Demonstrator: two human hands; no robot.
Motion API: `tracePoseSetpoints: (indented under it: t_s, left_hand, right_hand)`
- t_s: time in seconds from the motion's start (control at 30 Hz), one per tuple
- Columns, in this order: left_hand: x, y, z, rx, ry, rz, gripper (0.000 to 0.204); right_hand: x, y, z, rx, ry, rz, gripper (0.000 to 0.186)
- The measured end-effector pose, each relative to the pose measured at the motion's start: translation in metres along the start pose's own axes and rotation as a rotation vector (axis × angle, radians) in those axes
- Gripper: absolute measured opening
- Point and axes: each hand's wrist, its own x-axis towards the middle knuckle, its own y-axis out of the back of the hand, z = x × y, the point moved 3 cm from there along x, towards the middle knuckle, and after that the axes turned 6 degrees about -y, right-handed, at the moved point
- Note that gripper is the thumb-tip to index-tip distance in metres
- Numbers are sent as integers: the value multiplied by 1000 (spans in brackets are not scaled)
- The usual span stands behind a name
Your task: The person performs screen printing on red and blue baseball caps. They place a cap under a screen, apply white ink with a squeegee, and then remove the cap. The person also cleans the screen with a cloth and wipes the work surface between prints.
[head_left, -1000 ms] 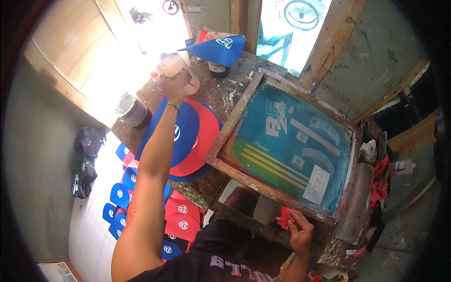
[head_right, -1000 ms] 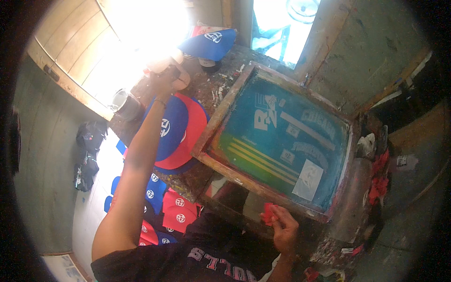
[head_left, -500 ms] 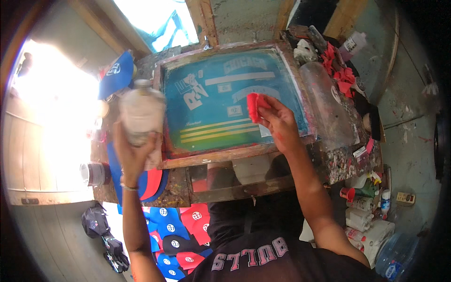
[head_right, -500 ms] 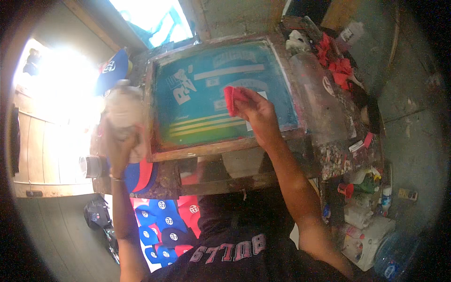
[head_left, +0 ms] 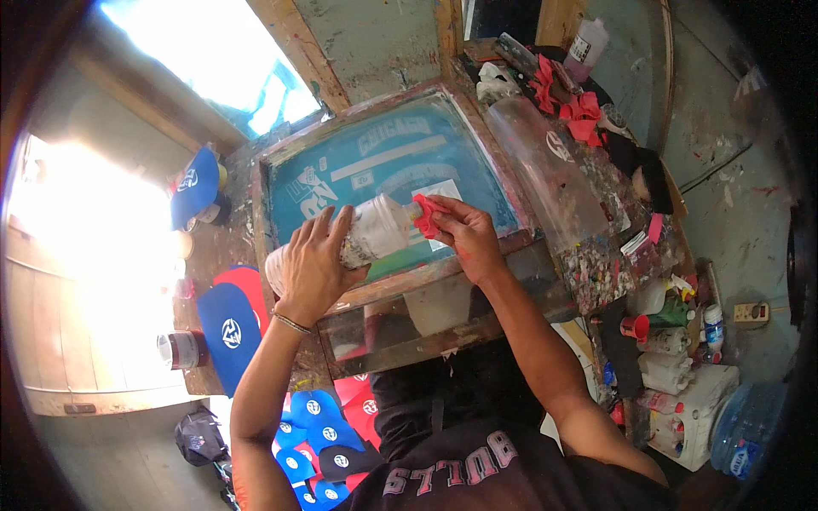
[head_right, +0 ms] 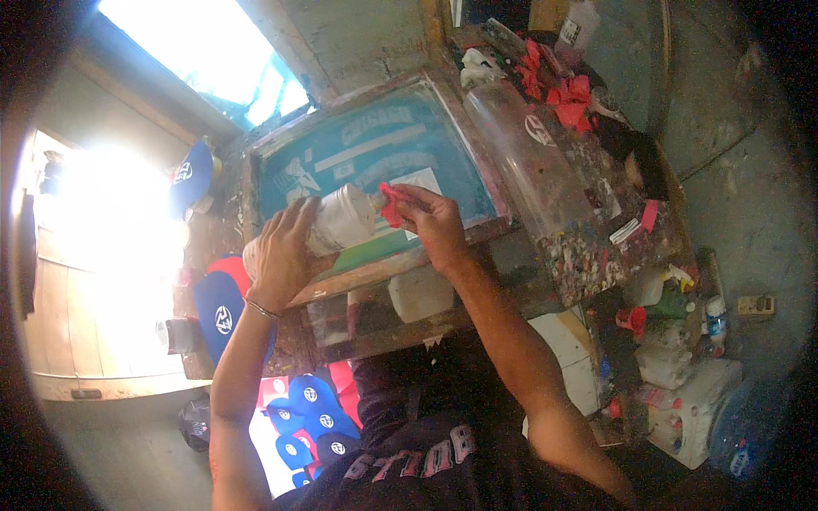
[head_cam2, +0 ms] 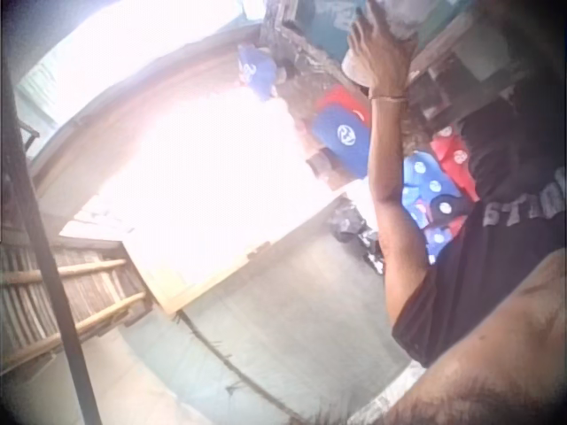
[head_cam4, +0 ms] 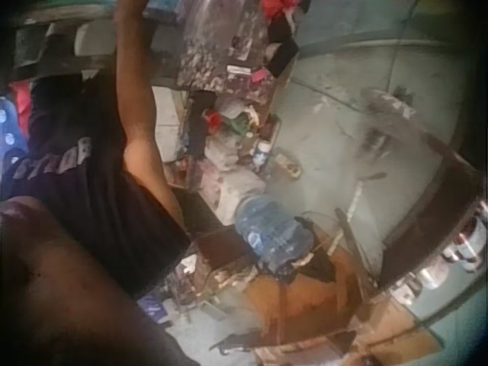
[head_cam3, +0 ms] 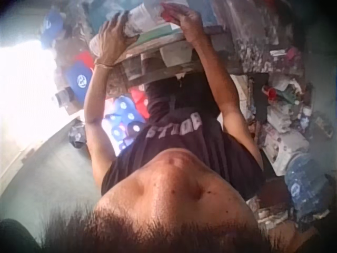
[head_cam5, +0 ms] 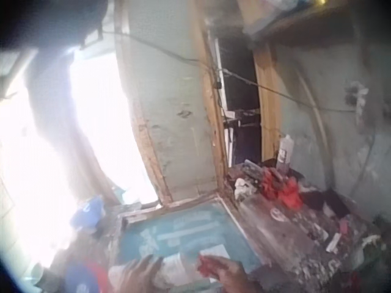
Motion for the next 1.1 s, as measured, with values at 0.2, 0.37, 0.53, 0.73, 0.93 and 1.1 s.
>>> tracePoseSetpoints:
  t_s: [0.2,0.37,0.53,0.73,0.93,1.1]
  left_hand:
    - [14,13,2,72,-55,-130,89]
    - [24,15,-6,125,-128,-143,84]
    - [35,14,-3,136,-158,-135,85]
    - [35,15,-1,116,-149,-131,83]
    - [35,17,0,110,-161,-126,81]
    - [38,13,0,78,-147,-135,81]
  right_hand:
    - [0,11,19,92,-25,-45,34]
    - [-3,5,25,77,-28,-18,35]
    - [-4,8,20,98,-8,1,35]
    - [-9,7,11,60,2,25,35]
    - [-11,6,8,27,-7,54,34]
    - [-8,11,7,19,6,48,33]
